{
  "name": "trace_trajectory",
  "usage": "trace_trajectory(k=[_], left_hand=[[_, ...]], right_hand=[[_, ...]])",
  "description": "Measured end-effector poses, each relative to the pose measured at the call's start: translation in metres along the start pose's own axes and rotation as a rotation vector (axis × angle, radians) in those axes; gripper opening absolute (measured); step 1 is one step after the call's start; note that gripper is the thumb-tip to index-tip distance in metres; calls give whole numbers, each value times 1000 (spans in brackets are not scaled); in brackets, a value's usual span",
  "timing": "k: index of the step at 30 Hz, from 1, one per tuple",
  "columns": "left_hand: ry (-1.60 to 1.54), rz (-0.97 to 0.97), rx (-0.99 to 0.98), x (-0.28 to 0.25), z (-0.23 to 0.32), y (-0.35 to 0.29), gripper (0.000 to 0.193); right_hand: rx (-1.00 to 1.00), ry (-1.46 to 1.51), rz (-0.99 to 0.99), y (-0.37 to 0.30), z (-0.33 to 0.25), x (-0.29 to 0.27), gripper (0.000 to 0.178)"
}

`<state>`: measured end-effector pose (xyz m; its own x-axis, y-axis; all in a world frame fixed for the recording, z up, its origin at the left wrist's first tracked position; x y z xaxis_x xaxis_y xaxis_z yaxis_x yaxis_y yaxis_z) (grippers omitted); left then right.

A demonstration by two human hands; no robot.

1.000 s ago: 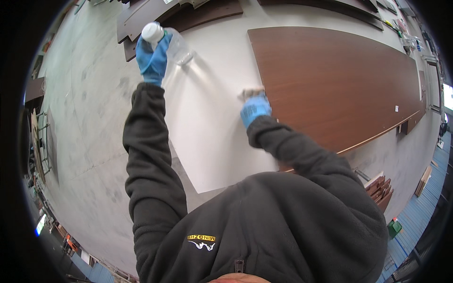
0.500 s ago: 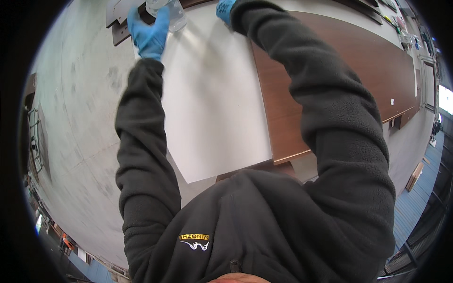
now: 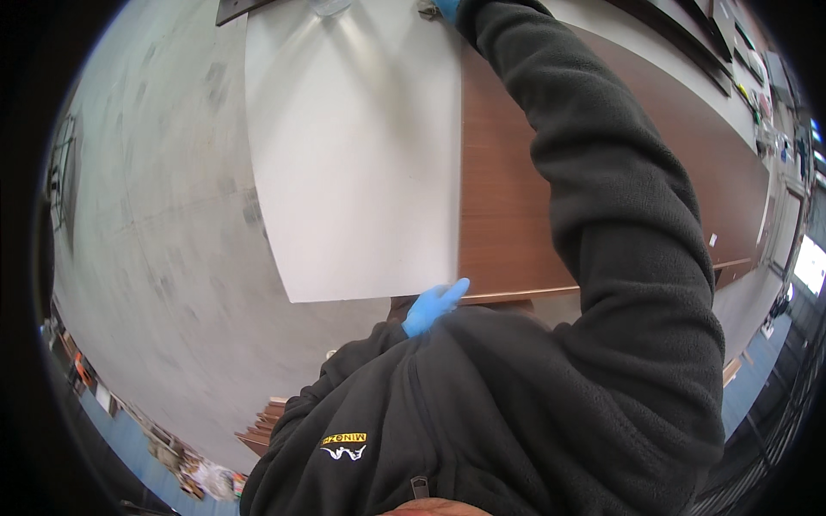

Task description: The person applies a substance from a small tube to the edge of a brown wood panel and wipes it with a cloth. They then wipe the entire surface of the panel with the cloth, flip it over, and wipe the other side. The person repeats this process on a second panel.

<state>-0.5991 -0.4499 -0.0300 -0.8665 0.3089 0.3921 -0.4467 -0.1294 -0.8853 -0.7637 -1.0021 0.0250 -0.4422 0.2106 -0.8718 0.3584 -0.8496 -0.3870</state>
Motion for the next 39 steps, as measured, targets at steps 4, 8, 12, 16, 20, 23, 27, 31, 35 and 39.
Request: trace_trajectory(k=[4,8,12,16,20,23,27,31,35,39], left_hand=[[-371,430,-14,17,-44,6,40],[-1033,541,201,45,-68,22,46],[-1056,675,256,53,-78,34,55],[-1015,767,213,54,-88,37,65],[-1012,756,281,62,-85,41,64],[-1042,767,207,71,-87,45,57],[-1071,726,178,71,-89,46,53],[-1114,405,212,75,-87,56,52],[-1289,296,-1,89,-124,62,57],[-1307,154,71,92,-141,59,54]], right_hand=[[-139,22,39,-10,-10,-2,25],[-239,20,108,-18,-21,-8,28],[-207,-10,33,-15,-19,1,26],[-141,-11,23,-11,-15,-6,26],[-165,-79,-33,-14,-23,-6,27],[-201,-149,-17,-15,-33,2,31],[-128,-60,69,-36,-61,20,26],[51,15,-21,-120,-148,44,23],[-577,510,-297,-278,-382,40,15],[-763,1374,-697,-365,-532,-24,32]])
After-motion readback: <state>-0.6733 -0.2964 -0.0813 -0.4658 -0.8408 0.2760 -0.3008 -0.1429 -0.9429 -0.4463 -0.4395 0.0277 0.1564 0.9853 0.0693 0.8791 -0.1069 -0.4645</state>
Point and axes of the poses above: each hand's wrist, its own y-axis towards the middle knuckle, its own x-axis out of the palm, z = x × y, the point moved 9 cm from there along y, towards the middle knuckle, and after that the axes turned 1 degree about x, right-handed, at the moved point
